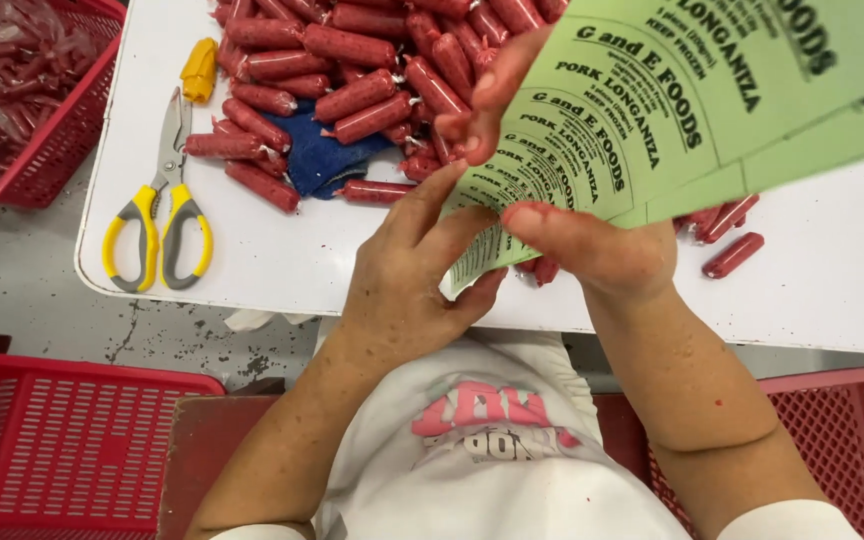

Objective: The person sits at a table covered with packaged sausages and uses yellow-handled scissors to cut a long strip of green labels into individual pieces. They hold the label strip with one hand and cut it repeatedly with the other, placing the cut pieces on the table.

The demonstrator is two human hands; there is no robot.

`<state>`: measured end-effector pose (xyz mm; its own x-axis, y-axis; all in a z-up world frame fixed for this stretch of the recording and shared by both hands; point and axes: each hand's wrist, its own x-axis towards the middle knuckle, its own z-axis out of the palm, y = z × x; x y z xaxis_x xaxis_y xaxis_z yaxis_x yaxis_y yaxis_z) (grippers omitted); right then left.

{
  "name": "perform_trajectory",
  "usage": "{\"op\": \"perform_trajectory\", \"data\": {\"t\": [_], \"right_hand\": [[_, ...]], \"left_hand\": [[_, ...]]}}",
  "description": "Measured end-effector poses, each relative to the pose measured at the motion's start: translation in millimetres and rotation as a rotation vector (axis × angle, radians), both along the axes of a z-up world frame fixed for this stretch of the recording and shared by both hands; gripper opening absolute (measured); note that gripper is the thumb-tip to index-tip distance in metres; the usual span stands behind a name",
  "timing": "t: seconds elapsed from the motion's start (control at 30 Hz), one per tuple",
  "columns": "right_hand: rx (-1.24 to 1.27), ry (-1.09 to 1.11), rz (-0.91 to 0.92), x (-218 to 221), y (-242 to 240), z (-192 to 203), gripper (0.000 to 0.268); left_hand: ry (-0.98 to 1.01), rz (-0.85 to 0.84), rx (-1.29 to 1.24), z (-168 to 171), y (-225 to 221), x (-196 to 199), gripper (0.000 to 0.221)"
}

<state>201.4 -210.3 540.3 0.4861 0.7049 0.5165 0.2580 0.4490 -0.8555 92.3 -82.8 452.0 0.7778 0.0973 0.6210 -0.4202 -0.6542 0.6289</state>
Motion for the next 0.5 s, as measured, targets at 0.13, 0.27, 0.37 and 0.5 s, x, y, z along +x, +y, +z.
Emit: {"op": "perform_trajectory", "data": {"t": [0.13, 0.27, 0.37, 0.5], "right_hand": [[-0.171, -0.109, 0.015, -11, 2, 0, 0.071], [-0.192, 0.027, 0.029, -21, 10, -51, 0.05], [-0.179, 0.035, -0.118, -27, 9, -64, 0.046], [-0.116, 0.117, -0.112, -29, 12, -37, 0.096]], "left_hand": [[-0.002, -0.042, -0.105, -3, 0, -7, 0.042], [0.087, 0.042, -0.146, -58, -9, -8, 0.053], [0.115, 0.087, -0.12, -65, -14, -5, 0.064], [-0.084, 0.104, -0.053, -45, -10, 6, 0.045]]}}
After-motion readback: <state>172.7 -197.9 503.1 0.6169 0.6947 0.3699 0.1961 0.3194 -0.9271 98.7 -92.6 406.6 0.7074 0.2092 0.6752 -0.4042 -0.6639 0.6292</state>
